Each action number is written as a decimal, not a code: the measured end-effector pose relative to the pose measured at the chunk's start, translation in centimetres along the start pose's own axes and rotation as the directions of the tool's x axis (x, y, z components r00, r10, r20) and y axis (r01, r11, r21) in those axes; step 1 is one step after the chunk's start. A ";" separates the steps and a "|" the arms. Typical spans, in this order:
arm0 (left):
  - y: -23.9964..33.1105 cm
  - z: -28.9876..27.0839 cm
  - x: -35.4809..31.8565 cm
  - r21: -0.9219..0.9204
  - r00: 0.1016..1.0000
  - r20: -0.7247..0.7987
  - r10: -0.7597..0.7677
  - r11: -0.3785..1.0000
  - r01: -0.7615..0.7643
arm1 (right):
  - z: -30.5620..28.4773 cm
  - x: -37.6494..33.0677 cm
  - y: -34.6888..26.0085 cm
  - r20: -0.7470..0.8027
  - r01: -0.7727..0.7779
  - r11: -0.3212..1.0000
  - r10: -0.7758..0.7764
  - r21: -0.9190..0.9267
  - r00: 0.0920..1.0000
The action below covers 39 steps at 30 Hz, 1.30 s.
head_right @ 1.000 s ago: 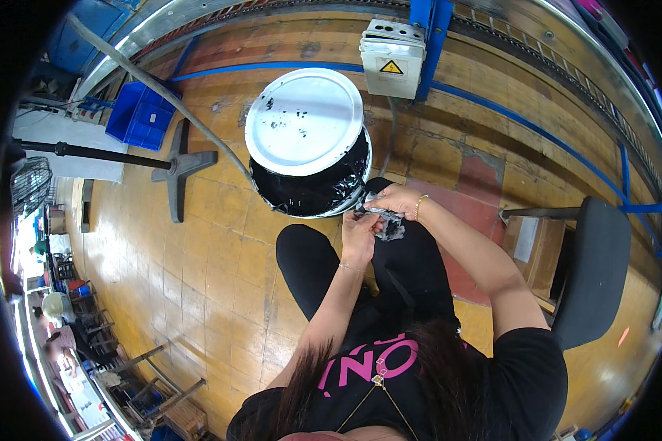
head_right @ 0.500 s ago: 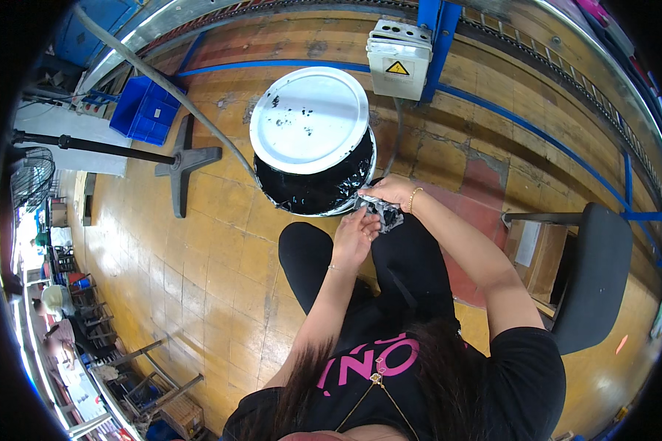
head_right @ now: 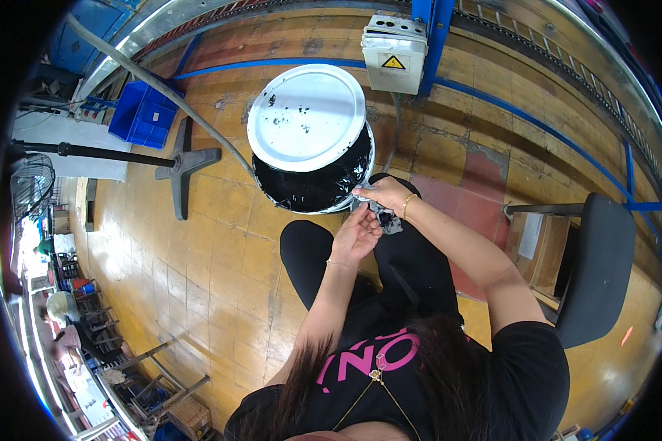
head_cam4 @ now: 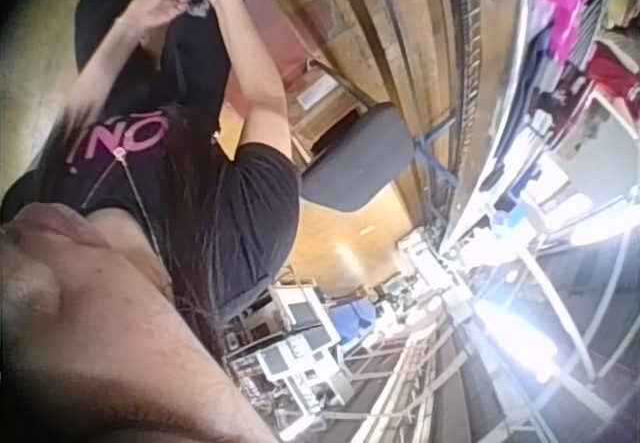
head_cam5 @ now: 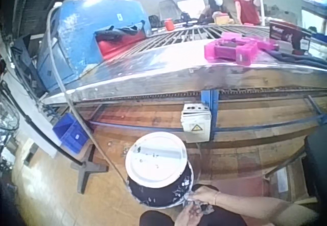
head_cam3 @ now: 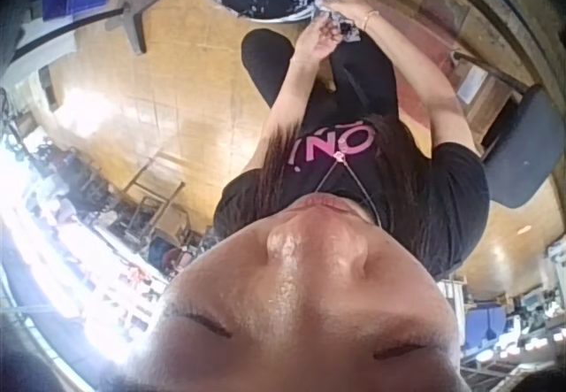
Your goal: The person scoops black glue from a bucket using a spoon and spreads it onto a pink phone case. They wipe excess glue from the bucket rim with a cloth, then continue applying and smoothing the glue on the case before walking away.
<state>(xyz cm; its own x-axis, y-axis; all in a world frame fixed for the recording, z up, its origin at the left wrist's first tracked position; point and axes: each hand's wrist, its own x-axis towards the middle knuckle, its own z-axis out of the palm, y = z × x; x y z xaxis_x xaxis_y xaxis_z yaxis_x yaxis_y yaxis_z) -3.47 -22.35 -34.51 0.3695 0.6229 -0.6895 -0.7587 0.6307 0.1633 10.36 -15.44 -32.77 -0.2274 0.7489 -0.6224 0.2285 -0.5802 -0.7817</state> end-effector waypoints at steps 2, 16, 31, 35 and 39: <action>0.1 -0.2 0.3 -0.010 0.998 0.061 -0.002 1.000 0.003 | 0.0 0.3 0.5 0.008 -0.021 1.000 0.021 -0.006 1.000; 0.0 0.1 -1.0 0.058 0.994 -0.052 0.099 0.994 -0.096 | -1.5 2.0 2.1 -0.120 0.387 0.741 -0.528 -0.548 0.841; -0.8 0.1 -0.9 0.110 0.975 -0.069 0.211 0.973 -0.202 | -0.3 1.5 0.2 0.049 0.079 0.972 -0.070 -0.220 0.996; -0.4 1.0 -1.1 0.123 0.974 -0.102 0.202 0.974 -0.189 | -0.1 2.7 0.6 0.030 0.090 0.967 -0.085 -0.237 0.996; -0.2 0.7 -0.9 0.100 0.975 -0.098 0.200 0.977 -0.191 | 0.0 2.3 -0.3 0.017 0.199 0.864 -0.215 -0.463 0.976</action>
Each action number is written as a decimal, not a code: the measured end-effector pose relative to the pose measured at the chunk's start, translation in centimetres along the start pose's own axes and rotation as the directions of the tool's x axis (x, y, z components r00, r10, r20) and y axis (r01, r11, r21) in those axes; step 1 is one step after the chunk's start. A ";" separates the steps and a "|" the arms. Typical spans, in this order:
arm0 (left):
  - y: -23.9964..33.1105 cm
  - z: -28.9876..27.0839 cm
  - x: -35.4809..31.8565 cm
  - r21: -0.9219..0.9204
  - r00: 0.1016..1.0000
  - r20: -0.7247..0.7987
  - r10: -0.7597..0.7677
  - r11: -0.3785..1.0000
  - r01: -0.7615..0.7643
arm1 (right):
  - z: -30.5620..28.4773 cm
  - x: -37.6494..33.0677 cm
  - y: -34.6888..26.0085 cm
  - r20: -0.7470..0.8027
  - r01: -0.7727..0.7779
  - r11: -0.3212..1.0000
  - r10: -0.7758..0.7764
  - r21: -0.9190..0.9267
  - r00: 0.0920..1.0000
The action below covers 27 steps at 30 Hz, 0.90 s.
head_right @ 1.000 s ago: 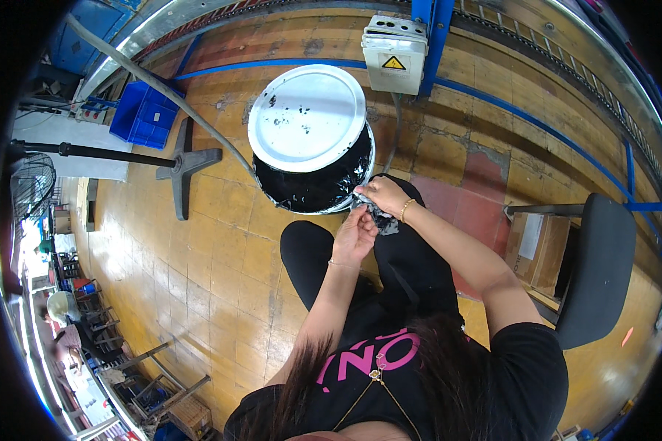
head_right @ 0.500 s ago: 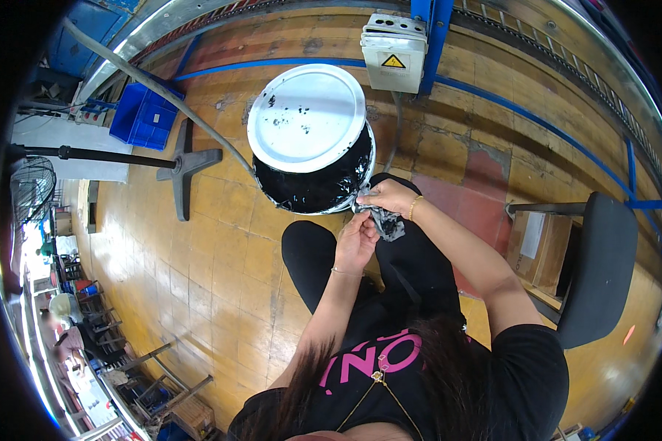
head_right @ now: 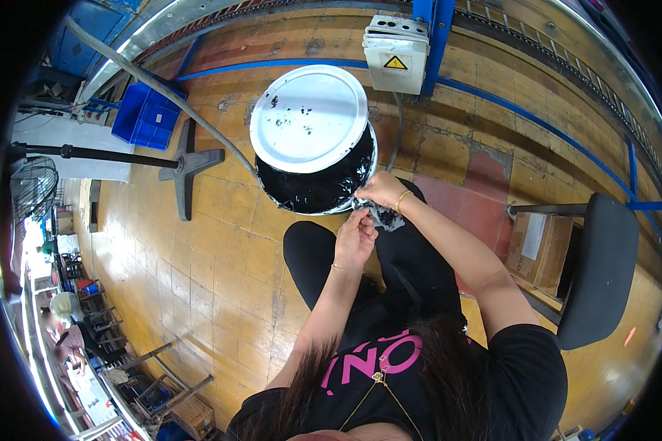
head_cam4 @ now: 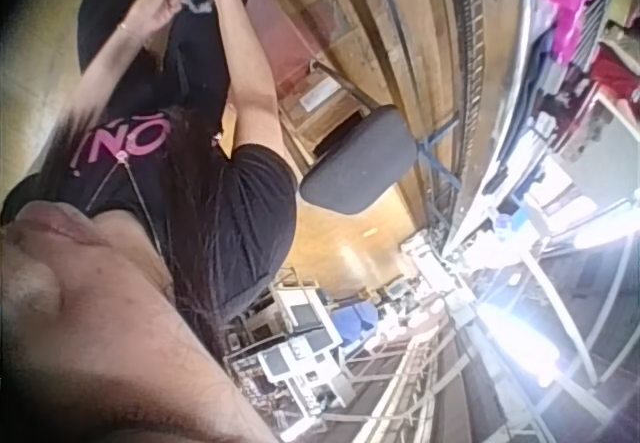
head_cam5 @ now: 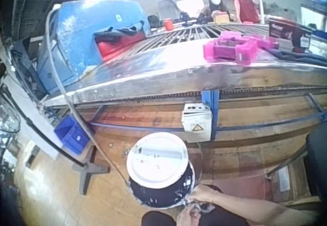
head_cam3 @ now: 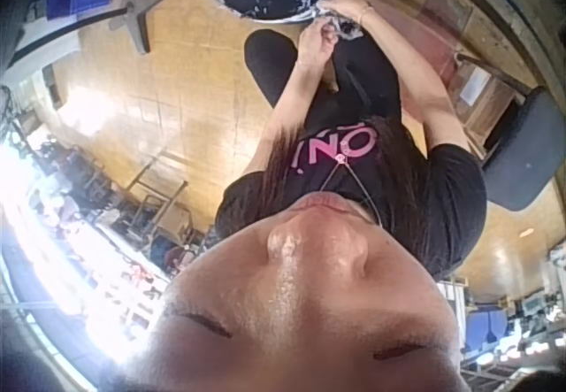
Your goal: The person scoops black glue from a bucket using a spoon and spreads it onto a pink phone case. They wipe excess glue from the bucket rim with a cloth, then continue applying and smoothing the glue on the case before walking away.
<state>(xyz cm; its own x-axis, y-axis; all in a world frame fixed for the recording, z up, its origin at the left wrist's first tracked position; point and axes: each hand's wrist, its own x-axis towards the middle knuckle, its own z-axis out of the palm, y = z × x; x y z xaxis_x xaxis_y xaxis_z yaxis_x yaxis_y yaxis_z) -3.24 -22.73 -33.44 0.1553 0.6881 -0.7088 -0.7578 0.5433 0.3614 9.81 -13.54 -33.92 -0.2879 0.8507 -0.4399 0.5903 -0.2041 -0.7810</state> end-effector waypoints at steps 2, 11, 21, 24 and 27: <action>-0.1 0.1 -0.1 -0.001 1.000 0.005 -0.007 1.000 0.007 | 0.4 0.0 0.4 -0.067 0.142 0.987 -0.147 -0.071 0.987; 0.3 0.3 -0.7 -0.019 1.000 0.017 -0.007 1.000 0.007 | 1.4 0.3 1.1 -0.176 0.390 0.892 -0.431 -0.228 0.885; 0.0 0.5 -1.3 -0.115 0.993 0.106 -0.042 0.992 0.054 | 0.7 -1.4 2.7 -0.114 -0.056 0.948 0.096 0.314 0.989; -0.2 0.7 -1.4 -0.151 0.993 0.118 -0.026 0.987 0.044 | 1.1 -1.8 2.8 -0.094 -0.125 0.781 0.228 0.612 0.969; -0.5 1.0 -2.0 -0.139 0.992 0.114 -0.043 0.989 0.059 | 0.8 -2.5 2.0 -0.101 -0.137 0.589 0.353 0.796 0.930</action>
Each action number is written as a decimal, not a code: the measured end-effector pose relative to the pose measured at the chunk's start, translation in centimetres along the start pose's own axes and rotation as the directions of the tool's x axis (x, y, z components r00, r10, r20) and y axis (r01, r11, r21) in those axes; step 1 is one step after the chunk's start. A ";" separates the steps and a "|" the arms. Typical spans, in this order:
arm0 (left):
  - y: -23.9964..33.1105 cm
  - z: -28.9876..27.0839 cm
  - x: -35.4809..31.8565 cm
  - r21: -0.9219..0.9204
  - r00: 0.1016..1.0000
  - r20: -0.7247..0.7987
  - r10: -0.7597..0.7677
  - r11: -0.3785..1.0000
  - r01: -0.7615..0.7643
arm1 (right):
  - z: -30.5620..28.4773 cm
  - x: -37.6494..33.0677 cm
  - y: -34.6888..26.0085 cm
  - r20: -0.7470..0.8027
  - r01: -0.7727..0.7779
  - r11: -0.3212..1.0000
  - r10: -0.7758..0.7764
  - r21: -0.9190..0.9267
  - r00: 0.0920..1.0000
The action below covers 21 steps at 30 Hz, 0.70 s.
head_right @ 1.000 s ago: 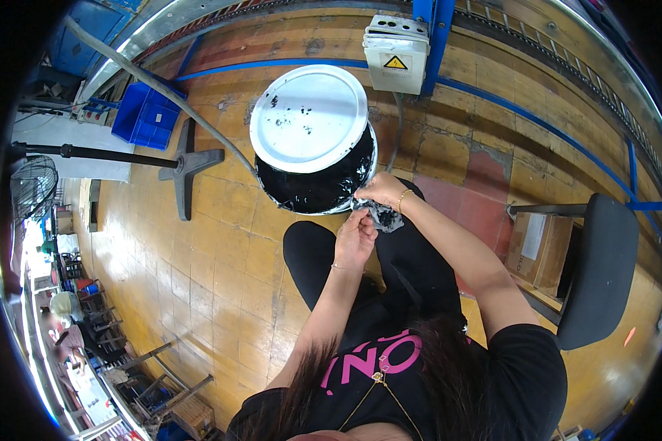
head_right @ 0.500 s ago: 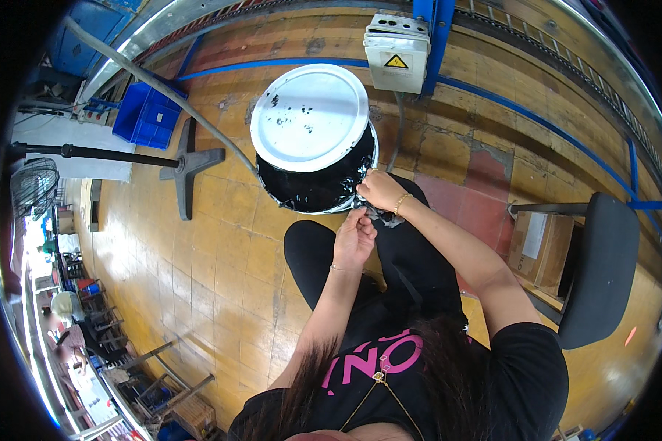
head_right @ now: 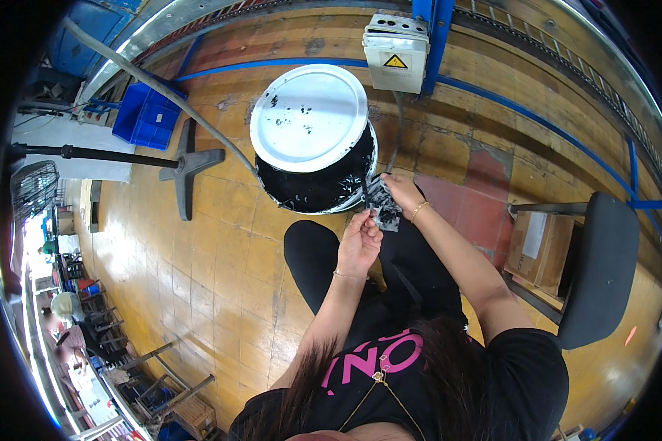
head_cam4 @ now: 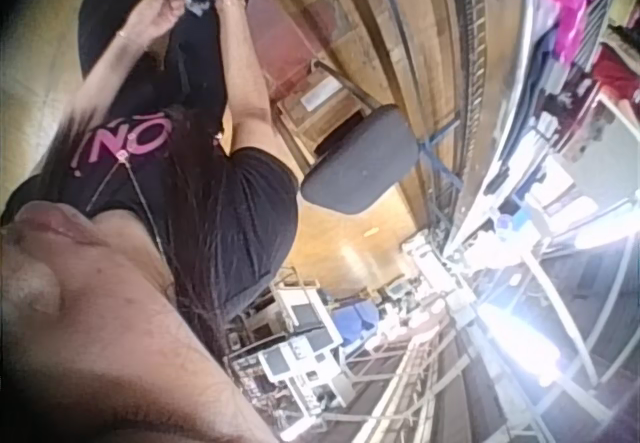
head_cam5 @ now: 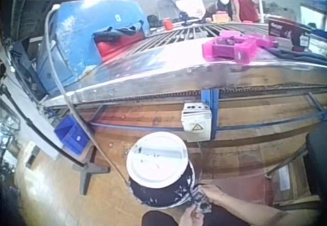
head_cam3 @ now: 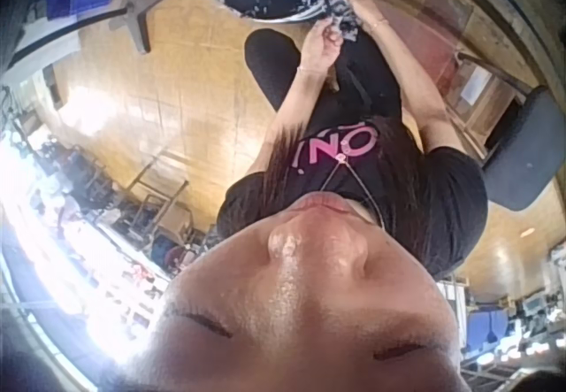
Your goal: The person scoops black glue from a bucket using a spoon and spreads it onto a pink phone case. They wipe excess glue from the bucket rim with a cloth, then continue applying and smoothing the glue on the case before walking away.
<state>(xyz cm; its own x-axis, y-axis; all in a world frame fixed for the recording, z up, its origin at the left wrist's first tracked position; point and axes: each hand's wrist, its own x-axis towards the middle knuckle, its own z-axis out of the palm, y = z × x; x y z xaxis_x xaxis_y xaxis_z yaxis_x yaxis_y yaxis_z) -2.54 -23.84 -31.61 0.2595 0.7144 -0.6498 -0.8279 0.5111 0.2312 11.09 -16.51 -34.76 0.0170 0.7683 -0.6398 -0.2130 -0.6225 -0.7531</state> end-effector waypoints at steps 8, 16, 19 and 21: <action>-0.3 0.1 0.0 0.031 0.998 -0.041 0.040 0.999 -0.039 | -2.4 1.7 -1.1 -0.030 0.168 0.976 -0.165 0.138 0.986; -0.3 0.9 0.3 0.031 1.000 -0.017 0.000 1.000 0.000 | -4.7 0.4 -4.4 -0.060 0.300 0.953 -0.297 0.050 0.953; -0.5 1.8 0.8 -0.018 0.999 0.005 -0.035 0.999 0.035 | -5.8 0.5 -4.8 -0.158 0.478 0.877 -0.479 -0.045 0.864; -0.5 0.6 2.0 -0.103 0.991 0.087 -0.098 0.989 0.107 | -5.9 0.1 -4.7 -0.077 0.644 0.664 -0.716 -0.381 0.693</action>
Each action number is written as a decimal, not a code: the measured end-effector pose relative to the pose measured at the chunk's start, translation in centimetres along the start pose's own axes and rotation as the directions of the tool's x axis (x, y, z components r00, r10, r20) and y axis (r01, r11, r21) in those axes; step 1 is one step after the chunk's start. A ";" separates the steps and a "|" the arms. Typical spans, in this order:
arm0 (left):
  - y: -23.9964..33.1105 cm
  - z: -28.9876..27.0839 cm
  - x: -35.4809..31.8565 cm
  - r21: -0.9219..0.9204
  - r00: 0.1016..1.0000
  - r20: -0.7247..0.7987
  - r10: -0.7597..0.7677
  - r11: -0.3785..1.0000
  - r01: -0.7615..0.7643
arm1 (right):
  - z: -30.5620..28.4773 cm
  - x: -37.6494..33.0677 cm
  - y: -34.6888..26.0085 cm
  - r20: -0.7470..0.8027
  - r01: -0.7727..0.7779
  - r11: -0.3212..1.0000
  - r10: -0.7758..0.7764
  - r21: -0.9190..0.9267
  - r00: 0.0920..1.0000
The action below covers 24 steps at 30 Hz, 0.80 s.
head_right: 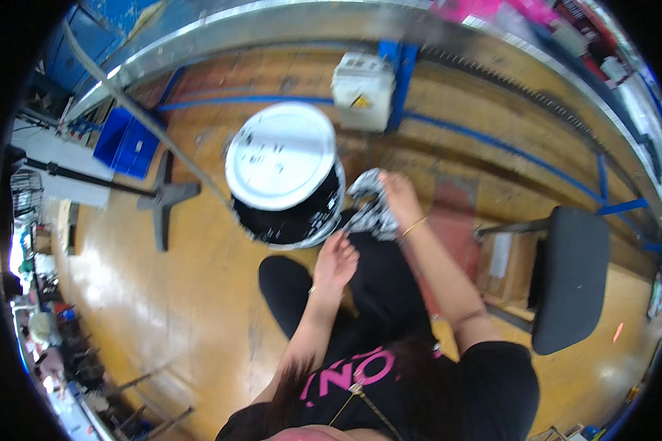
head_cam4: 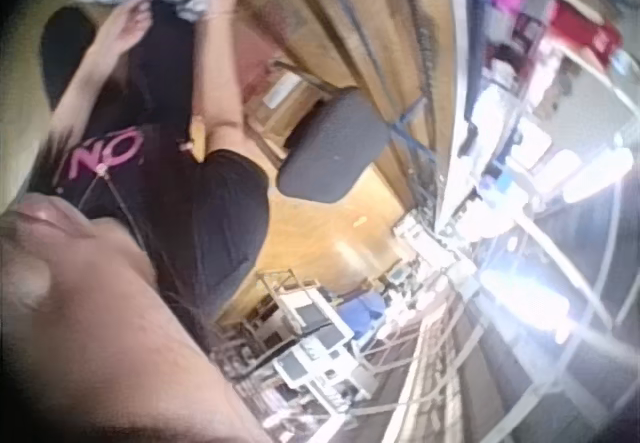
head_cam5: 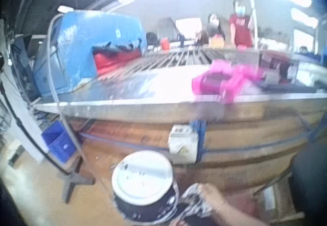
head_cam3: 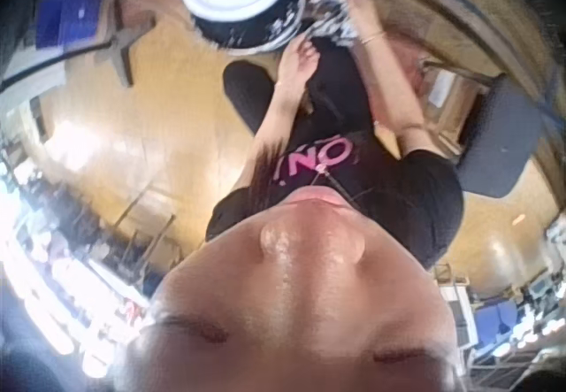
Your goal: The person scoops black glue from a bucket using a spoon and spreads it onto a pink phone case. They wipe excess glue from the bucket rim with a cloth, then continue applying and smoothing the glue on the case before walking away.
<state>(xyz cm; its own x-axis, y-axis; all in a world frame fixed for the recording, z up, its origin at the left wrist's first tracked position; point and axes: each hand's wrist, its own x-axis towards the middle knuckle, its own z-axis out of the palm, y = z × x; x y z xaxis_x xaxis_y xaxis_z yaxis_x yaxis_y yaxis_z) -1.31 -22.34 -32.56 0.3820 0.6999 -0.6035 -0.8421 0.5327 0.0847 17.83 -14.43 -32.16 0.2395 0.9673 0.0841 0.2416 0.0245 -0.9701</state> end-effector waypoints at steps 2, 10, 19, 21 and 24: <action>0.3 0.8 0.1 -0.002 0.992 0.117 -0.041 0.999 0.042 | -0.9 0.2 0.5 0.017 0.173 0.924 -0.178 -0.340 0.984; 1.4 1.8 1.3 0.057 1.000 -0.020 0.010 0.998 -0.009 | -3.0 0.9 -3.9 -0.036 0.242 0.879 -0.281 -0.412 0.959; 1.6 2.4 1.4 0.096 1.000 -0.022 0.007 0.995 -0.005 | -5.1 0.8 -4.8 -0.144 0.191 0.891 -0.271 -0.411 0.952; 1.5 2.6 1.3 0.105 0.999 -0.041 0.020 0.994 -0.016 | -5.6 0.9 -5.0 -0.161 0.145 0.899 -0.229 -0.414 0.960; 1.6 2.7 1.5 0.104 0.999 -0.035 0.013 0.995 -0.009 | -6.1 1.1 -4.8 -0.209 0.140 0.913 -0.234 -0.384 0.950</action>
<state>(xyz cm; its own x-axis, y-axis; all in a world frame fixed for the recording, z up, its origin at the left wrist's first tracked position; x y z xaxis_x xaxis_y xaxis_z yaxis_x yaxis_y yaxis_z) -1.03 -19.19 -31.21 0.3578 0.6897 -0.6295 -0.8015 0.5727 0.1720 22.64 -15.06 -26.07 0.3671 0.8601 0.3543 0.6150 0.0613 -0.7861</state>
